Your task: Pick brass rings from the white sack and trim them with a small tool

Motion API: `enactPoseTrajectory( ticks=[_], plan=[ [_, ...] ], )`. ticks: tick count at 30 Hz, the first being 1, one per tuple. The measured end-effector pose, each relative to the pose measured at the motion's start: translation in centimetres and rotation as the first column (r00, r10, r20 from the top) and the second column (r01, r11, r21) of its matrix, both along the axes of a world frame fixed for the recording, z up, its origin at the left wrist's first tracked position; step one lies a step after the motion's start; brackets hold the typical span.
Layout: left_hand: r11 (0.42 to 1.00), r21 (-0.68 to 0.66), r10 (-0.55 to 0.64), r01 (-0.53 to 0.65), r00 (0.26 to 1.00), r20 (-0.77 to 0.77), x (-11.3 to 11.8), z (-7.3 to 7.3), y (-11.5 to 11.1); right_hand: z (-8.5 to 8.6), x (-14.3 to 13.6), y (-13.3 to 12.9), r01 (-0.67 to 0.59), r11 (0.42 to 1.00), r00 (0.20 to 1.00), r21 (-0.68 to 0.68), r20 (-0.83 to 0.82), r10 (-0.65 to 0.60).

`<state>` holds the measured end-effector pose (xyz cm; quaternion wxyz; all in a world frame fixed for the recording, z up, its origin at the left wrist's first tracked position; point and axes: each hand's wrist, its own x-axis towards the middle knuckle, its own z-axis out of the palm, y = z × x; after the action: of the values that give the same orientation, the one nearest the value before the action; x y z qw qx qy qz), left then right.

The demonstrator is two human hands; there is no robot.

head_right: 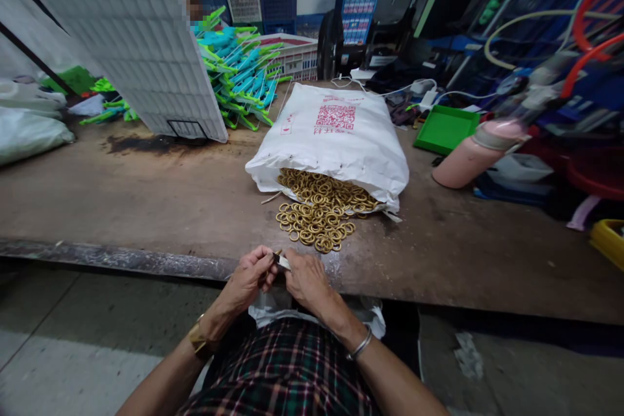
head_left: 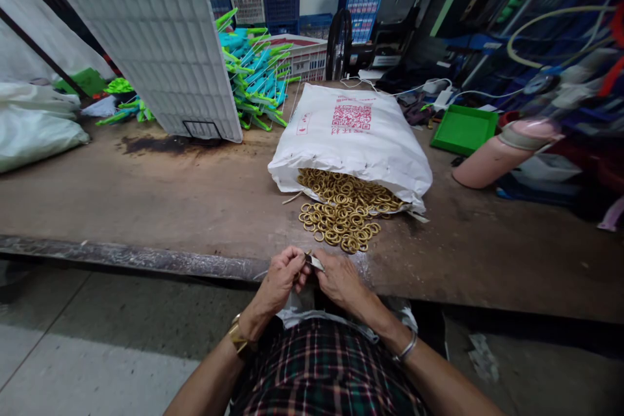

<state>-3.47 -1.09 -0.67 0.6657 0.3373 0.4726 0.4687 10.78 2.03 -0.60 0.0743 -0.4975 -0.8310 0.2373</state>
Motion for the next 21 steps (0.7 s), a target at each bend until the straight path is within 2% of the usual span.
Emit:
enactPoseTrajectory(
  ticks=[10,21],
  plan=[
    [1.000,-0.014,0.011,-0.011,1.000,-0.023,0.00,0.11,0.05,0.47,-0.15,-0.07,0.018,1.000,0.997,-0.020,0.074,-0.017],
    [1.000,-0.012,0.005,-0.006,0.998,-0.069,0.11,0.15,-0.01,0.43,-0.17,-0.04,0.027,0.999,0.999,-0.028,0.044,-0.025]
  ],
)
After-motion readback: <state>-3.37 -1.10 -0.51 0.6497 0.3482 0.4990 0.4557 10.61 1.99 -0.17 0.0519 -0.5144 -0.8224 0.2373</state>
